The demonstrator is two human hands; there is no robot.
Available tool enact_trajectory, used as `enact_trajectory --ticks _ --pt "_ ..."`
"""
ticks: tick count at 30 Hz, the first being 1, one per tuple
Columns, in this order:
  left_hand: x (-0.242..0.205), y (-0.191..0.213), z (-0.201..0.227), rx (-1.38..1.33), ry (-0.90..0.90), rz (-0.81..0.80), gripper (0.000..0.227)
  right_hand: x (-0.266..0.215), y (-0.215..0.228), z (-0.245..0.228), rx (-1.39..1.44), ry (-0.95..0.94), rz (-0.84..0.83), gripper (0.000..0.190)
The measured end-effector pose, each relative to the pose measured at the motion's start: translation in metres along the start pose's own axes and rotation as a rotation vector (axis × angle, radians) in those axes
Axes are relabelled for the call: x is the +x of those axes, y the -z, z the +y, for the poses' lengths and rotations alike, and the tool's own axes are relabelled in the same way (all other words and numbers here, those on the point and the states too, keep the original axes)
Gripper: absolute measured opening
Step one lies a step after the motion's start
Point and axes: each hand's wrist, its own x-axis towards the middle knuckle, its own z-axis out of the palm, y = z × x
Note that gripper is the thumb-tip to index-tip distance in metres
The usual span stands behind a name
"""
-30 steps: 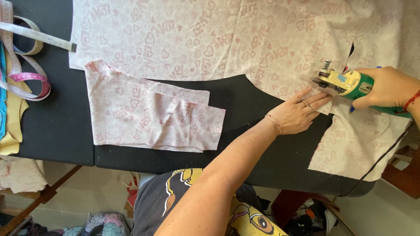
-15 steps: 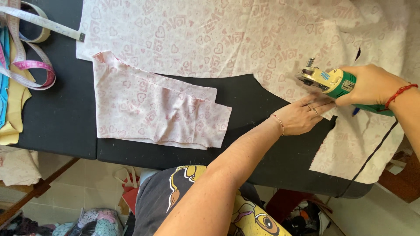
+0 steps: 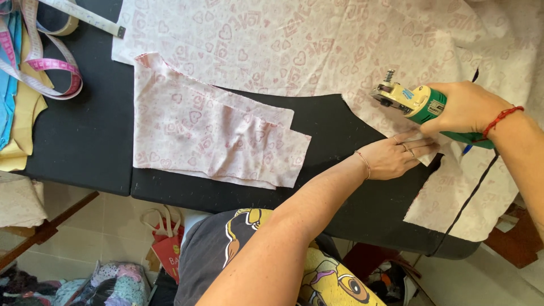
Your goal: The person uses an electric rotary cutter to cut a piece of patterned fabric on a black table. They then fold the cut fabric and place it on a nearby chair. Finally, they arrange several paper pattern pieces on the remaining fabric and trace their outlines with a blue pen.
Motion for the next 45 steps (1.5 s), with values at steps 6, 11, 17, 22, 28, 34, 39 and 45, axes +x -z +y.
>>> enact_trajectory --ticks 6,11,17,22,28,34,39,45 --pt "-0.009 0.006 0.008 -0.027 -0.009 -0.113 0.041 -0.003 0.001 -0.014 -0.055 0.004 0.026 0.046" --pt "-0.019 -0.003 0.02 -0.086 0.013 -0.043 0.029 -0.003 0.001 -0.023 -0.055 0.021 0.025 0.05" --pt "-0.023 -0.004 0.03 -0.156 0.043 -0.072 0.027 -0.008 0.003 -0.04 -0.068 0.019 0.024 0.046" --pt "-0.024 0.001 0.04 -0.168 0.085 -0.08 0.027 -0.012 0.005 -0.055 -0.088 0.022 0.017 0.049" --pt "-0.024 -0.012 0.058 -0.191 0.106 -0.037 0.027 -0.013 0.004 -0.069 -0.075 0.053 0.031 0.051" --pt "-0.032 0.022 0.061 -0.154 0.09 -0.268 0.038 -0.013 0.003 -0.08 -0.093 0.049 0.027 0.05" --pt "-0.071 0.064 0.031 -0.45 0.115 0.217 0.014 -0.011 0.001 -0.085 -0.058 0.051 0.042 0.051" --pt "-0.126 0.174 -0.044 0.176 0.489 0.451 0.01 -0.011 0.002 -0.094 -0.044 0.072 0.051 0.049"
